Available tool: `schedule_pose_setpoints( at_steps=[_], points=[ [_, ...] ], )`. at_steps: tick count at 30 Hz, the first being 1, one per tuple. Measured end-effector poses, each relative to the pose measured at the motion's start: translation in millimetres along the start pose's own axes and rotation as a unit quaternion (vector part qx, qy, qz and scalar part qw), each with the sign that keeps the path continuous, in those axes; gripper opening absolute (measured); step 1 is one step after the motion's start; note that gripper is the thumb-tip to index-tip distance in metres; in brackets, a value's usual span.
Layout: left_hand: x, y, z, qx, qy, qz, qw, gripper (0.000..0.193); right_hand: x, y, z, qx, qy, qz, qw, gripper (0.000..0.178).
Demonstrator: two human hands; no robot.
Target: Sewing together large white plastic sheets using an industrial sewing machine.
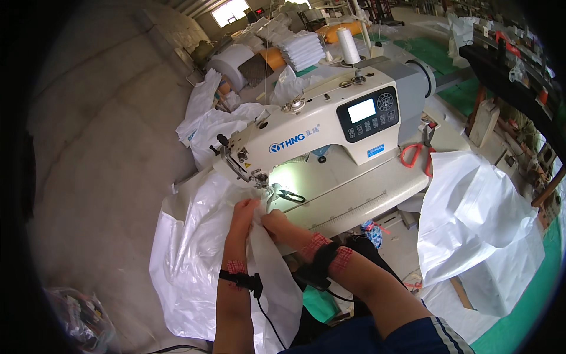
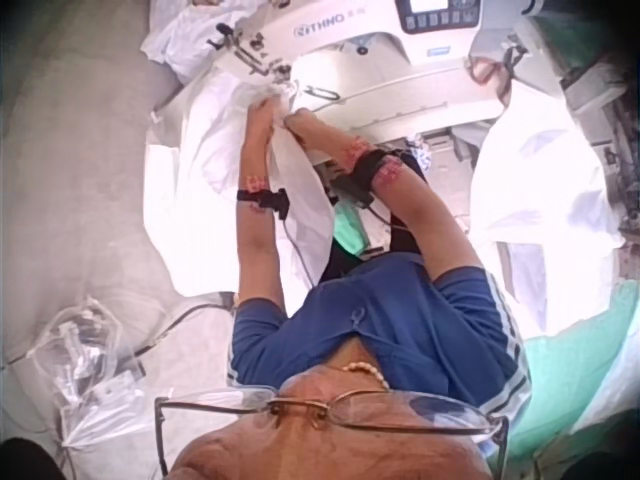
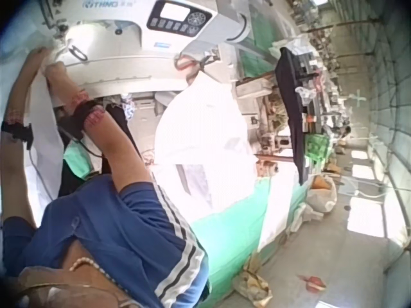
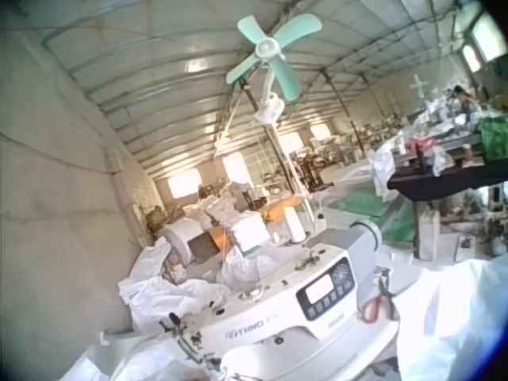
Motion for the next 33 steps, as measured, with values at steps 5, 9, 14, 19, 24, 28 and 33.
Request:
schedule_pose_setpoints(
  at_steps=[5, 9, 14, 19, 24, 28, 33],
  points=[
    [0.7, -3.7, 0.4, 0.072, 0.052, 0.081, 0.993, 0.022, -1.6, 0.7, -5.3, 0.070, -0.131, 0.190, 0.971, 0.022],
    [4.1, -9.7, -6.0, 0.015, 0.032, 0.037, 0.999, 0.021, -8.4, -7.3, 9.6, 0.067, -0.146, 0.150, 0.976, 0.020],
    [1.8, -6.1, -4.1, -0.019, 0.032, 0.006, 0.999, 0.020, -8.0, 1.2, 13.9, 0.074, -0.120, 0.114, 0.983, 0.018],
    [8.1, -4.7, -2.3, 0.009, -0.011, -0.116, 0.993, 0.020, -9.0, 3.1, 18.5, 0.106, -0.114, 0.071, 0.985, 0.019],
    [10.7, -11.2, -0.3, 0.002, -0.011, -0.099, 0.995, 0.020, -7.8, -9.7, 35.4, 0.076, -0.132, 0.019, 0.988, 0.022],
    [11.0, -9.4, -3.1, 0.002, -0.037, -0.100, 0.994, 0.018, -0.9, -6.3, 22.7, 0.082, -0.149, -0.069, 0.983, 0.023],
    [12.6, -23.7, -17.2, 0.102, 0.034, 0.169, 0.980, 0.021, 64.7, -40.5, -23.3, -0.280, -0.121, -0.649, 0.697, 0.012]
  ],
)
Point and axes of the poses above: each hand's wrist, its own z-axis towards the middle knuckle, its own x-axis out of the palm, y = z × x, the point moved 5 cm from there along z, towards the middle knuckle, and after that the axes turned 5 degrees about x, right-handed, at the moved point
